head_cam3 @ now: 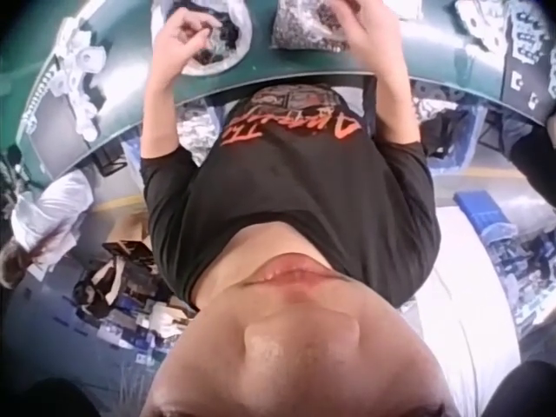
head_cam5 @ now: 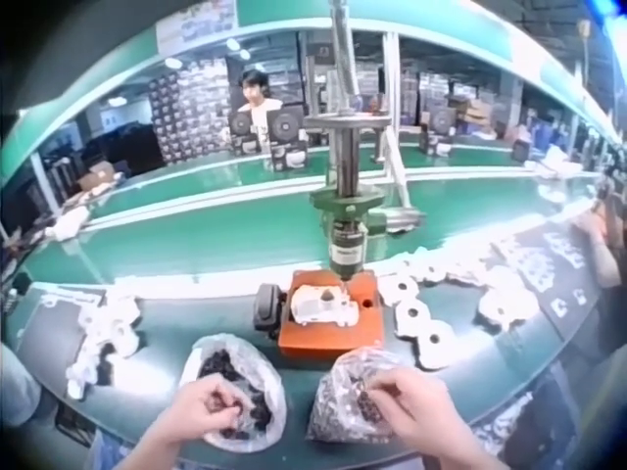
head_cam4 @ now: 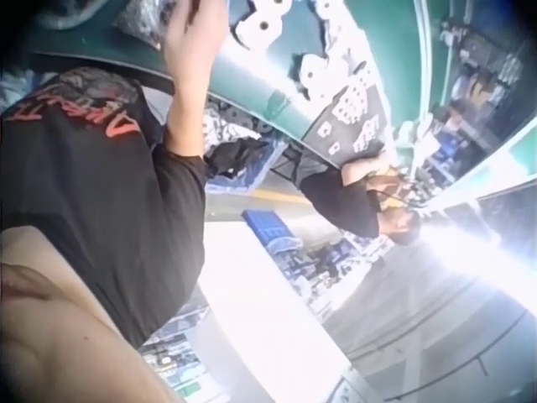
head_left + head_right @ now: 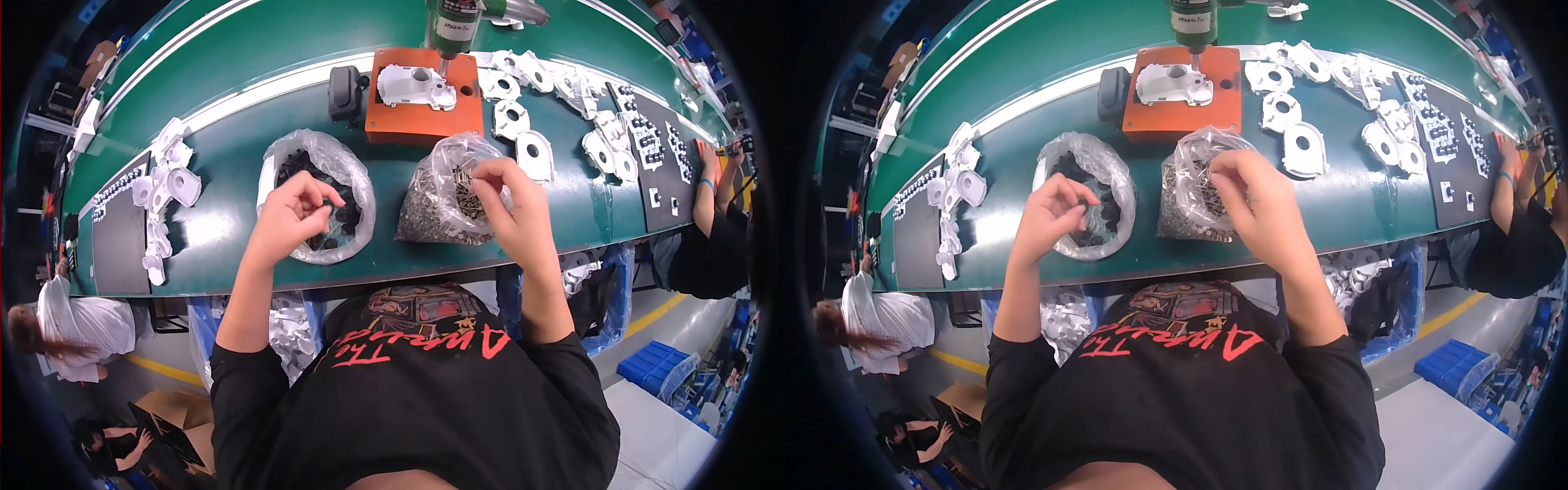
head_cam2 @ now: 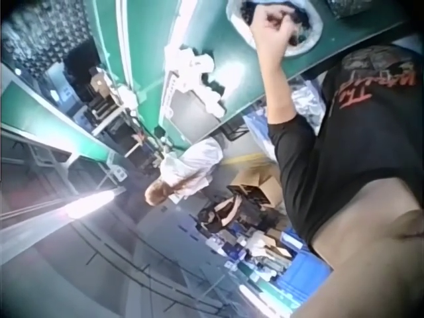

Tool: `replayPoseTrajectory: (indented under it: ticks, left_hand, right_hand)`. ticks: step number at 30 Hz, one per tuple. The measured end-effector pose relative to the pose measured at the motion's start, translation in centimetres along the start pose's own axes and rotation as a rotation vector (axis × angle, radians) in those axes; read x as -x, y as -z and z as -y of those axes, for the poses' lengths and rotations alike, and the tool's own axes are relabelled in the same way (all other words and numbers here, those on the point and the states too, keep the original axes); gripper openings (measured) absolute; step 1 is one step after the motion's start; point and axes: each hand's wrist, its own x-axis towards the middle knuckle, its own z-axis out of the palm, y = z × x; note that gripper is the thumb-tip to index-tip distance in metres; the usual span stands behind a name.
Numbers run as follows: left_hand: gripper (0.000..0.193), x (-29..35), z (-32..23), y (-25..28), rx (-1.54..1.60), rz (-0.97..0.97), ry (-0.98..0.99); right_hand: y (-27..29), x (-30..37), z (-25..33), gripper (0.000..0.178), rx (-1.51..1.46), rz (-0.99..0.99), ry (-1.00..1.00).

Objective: Assembling plastic components by inserting small parts and using a manual press.

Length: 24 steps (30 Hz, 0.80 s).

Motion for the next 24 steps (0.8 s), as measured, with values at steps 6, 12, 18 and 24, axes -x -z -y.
replayPoseTrajectory:
  ticks: [6,12,18,24]
  left_hand:
    - [0.017,-1.9,-0.4,0.3,0.416,-0.191,-0.096]
    - [0.010,-3.3,0.2,-0.5,0.643,-0.213,-0.034]
    - [0.009,-4.4,-0.5,-1.0,0.697,-0.245,0.041]
    - [0.011,-8.4,-2.2,-0.6,0.489,-0.155,0.069]
  right_hand:
    - [1.4,1.0,-1.1,0.005,-0.395,-0.144,-0.102]
    - [3.9,2.1,-3.7,0.011,-0.756,-0.225,-0.157]
    - [3.6,2.2,-4.6,0.013,-0.879,-0.180,-0.211]
    - [4.1,2.8,-5.5,0.012,-0.895,-0.200,-0.166]
